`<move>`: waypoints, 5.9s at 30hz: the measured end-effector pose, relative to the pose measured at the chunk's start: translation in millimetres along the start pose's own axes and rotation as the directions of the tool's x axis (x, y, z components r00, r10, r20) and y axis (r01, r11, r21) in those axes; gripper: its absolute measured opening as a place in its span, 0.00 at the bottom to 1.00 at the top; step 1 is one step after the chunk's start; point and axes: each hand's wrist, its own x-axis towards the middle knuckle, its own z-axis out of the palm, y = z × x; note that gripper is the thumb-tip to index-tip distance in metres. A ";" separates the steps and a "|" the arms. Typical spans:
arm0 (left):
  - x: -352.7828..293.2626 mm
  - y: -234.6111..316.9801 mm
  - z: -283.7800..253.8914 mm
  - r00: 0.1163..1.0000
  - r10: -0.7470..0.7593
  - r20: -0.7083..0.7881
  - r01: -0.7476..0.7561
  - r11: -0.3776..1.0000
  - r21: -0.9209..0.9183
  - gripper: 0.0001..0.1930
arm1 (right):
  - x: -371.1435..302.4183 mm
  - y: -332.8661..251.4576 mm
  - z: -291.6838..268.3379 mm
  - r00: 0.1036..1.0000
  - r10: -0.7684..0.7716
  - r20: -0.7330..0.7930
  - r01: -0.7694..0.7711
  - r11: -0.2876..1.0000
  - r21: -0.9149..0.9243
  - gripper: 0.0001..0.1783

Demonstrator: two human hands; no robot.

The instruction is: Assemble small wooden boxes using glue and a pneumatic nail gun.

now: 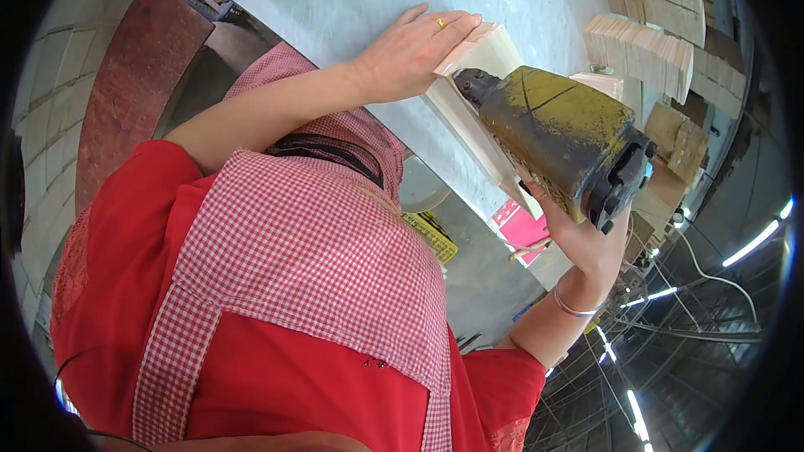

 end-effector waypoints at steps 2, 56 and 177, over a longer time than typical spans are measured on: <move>0.0 0.1 0.4 1.000 -0.001 0.000 0.001 1.000 -0.015 0.26 | 0.2 2.6 0.0 0.999 -0.044 0.009 0.044 0.999 -0.016 0.21; 87.9 -24.8 -89.1 0.790 -0.476 0.387 0.517 0.856 -0.001 0.24 | -112.2 317.9 180.2 0.484 0.541 -0.688 -0.663 0.740 0.116 0.32; -12.3 31.3 -42.7 0.840 0.388 0.380 -0.533 0.723 0.440 0.19 | 31.8 437.2 112.6 0.386 0.572 -0.724 -0.593 0.755 0.281 0.46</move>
